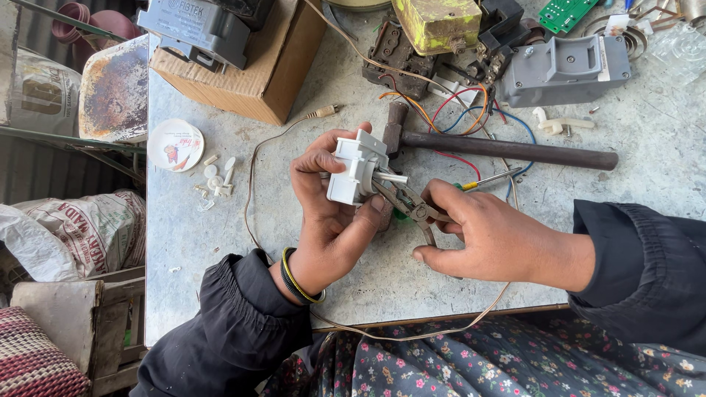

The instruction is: The person uses pliers and a hammer to remove a pin from a white plastic electrical component, then uses a screwdriver to adjust a gray metal box. The person works at a cluttered table with various tools and parts.

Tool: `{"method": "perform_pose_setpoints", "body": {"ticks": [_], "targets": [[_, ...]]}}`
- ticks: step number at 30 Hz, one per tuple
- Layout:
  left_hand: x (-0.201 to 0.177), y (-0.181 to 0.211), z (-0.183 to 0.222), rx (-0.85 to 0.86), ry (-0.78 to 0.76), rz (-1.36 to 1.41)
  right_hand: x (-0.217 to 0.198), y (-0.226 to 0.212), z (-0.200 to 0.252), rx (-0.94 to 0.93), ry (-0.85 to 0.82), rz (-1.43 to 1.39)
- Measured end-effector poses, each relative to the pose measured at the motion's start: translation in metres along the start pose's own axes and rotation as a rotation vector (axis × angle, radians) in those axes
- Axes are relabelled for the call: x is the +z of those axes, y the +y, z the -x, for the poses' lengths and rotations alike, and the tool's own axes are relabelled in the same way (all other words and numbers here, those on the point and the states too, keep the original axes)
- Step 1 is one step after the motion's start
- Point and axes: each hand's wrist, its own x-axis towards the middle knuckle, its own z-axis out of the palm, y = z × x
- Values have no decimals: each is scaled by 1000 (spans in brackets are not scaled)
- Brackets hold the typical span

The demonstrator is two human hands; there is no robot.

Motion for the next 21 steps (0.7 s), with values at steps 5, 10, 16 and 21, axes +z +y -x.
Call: {"method": "perform_pose_setpoints", "body": {"ticks": [5,10,16,21], "targets": [[0,-2,0,17,-10,-25,3,3,-2,34,-11,12],[-1,0,1,14,-27,-37,6,6,-3,-111,28,8],[1,0,3,9,-38,-36,6,13,-3,-142,19,46],[1,0,5,1,-4,-43,10,21,-7,-95,-24,-92]]}}
